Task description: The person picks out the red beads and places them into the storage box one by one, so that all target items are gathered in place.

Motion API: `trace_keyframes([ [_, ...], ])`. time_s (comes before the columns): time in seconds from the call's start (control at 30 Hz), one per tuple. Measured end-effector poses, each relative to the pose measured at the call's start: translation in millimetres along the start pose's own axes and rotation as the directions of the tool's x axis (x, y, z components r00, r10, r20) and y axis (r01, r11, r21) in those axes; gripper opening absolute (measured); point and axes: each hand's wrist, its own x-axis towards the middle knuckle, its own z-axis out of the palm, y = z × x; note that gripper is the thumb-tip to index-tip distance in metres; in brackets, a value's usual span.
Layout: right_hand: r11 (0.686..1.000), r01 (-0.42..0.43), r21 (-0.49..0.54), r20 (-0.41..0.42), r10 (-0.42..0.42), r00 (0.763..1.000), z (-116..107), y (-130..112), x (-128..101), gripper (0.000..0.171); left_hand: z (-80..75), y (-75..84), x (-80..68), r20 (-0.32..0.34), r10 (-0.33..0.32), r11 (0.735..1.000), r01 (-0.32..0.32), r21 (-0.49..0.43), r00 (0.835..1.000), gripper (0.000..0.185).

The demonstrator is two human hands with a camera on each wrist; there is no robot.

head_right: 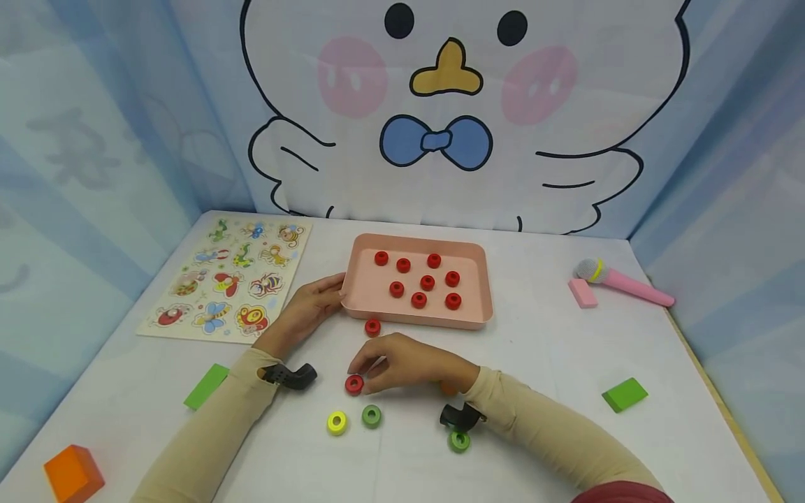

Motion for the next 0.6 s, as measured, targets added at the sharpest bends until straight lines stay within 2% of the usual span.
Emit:
trace_keyframes([
  [0.17,0.999,-0.04,-0.018,-0.01,0.04,0.999,7.1,2.5,5.6,0.029,0.0,1.5,-0.6,0.0,0.008,1.0,-0.008,-0.014,1.0,0.05],
  [0.4,0.998,-0.029,-0.061,-0.028,0.027,0.999,10.8,5.0,9.9,0.026,-0.1,0.9,-0.2,0.014,0.018,0.999,-0.017,-0.035,1.0,0.05],
  [0.6,0.995,-0.061,-0.075,-0.101,0.053,0.993,-8.5,-4.9,6.6,0.028,0.7,1.9,-1.3,0.006,0.009,1.0,-0.009,-0.021,1.0,0.05],
])
